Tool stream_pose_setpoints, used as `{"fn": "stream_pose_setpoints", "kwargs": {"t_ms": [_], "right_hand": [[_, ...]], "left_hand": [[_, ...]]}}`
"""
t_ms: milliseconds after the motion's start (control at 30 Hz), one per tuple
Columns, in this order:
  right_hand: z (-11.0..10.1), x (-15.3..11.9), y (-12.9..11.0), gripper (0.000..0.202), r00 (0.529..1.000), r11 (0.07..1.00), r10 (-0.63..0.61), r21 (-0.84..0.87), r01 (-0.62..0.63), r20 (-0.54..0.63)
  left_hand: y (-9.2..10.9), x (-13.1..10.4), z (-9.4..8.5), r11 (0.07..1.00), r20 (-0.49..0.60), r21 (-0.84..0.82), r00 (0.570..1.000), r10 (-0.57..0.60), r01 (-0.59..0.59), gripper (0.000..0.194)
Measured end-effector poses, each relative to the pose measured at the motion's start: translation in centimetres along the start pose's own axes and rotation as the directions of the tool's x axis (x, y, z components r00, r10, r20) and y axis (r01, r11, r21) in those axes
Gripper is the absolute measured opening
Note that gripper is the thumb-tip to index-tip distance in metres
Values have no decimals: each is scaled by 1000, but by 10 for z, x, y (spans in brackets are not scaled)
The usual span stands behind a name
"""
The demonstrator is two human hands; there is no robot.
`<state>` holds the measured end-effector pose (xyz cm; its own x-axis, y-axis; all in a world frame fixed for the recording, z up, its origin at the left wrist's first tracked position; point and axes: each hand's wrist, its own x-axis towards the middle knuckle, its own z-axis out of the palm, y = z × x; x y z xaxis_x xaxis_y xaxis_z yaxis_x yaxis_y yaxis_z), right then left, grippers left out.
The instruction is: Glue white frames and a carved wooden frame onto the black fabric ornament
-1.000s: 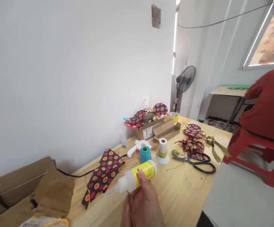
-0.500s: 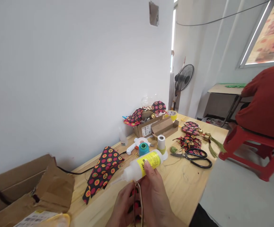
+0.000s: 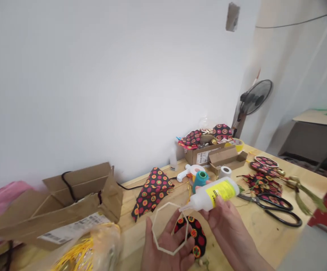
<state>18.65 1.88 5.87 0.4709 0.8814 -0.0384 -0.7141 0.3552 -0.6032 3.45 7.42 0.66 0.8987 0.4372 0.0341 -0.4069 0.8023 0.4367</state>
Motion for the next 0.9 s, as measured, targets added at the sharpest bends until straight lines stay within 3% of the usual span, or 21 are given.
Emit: {"fn": "stream_pose_setpoints", "kwargs": {"t_ms": [167,400,533,667,800,900], "right_hand": [[0,4,-5,49,994,940,-73,-328,94,77],[4,2,-4,40,972,716,-229,-666,209,59],[8,2,-6,42,952,642,-303,-730,234,39],[1,6,-8,29,950,631,-306,-734,251,62],[-1,6,-9,29,938,611,-343,-747,260,46],[10,0,-11,34,931,584,-365,-771,254,30]], "left_hand": [[-7,2,-3,996,59,-91,998,-20,25,55],[-19,5,-12,986,68,-164,996,54,-42,45],[-14,3,-4,987,79,-157,996,33,-20,49],[-8,-1,3,988,78,-153,996,36,-23,53],[-7,-2,1,993,95,-117,994,46,-34,59],[-8,-2,-3,995,113,-95,993,41,-30,61]]}}
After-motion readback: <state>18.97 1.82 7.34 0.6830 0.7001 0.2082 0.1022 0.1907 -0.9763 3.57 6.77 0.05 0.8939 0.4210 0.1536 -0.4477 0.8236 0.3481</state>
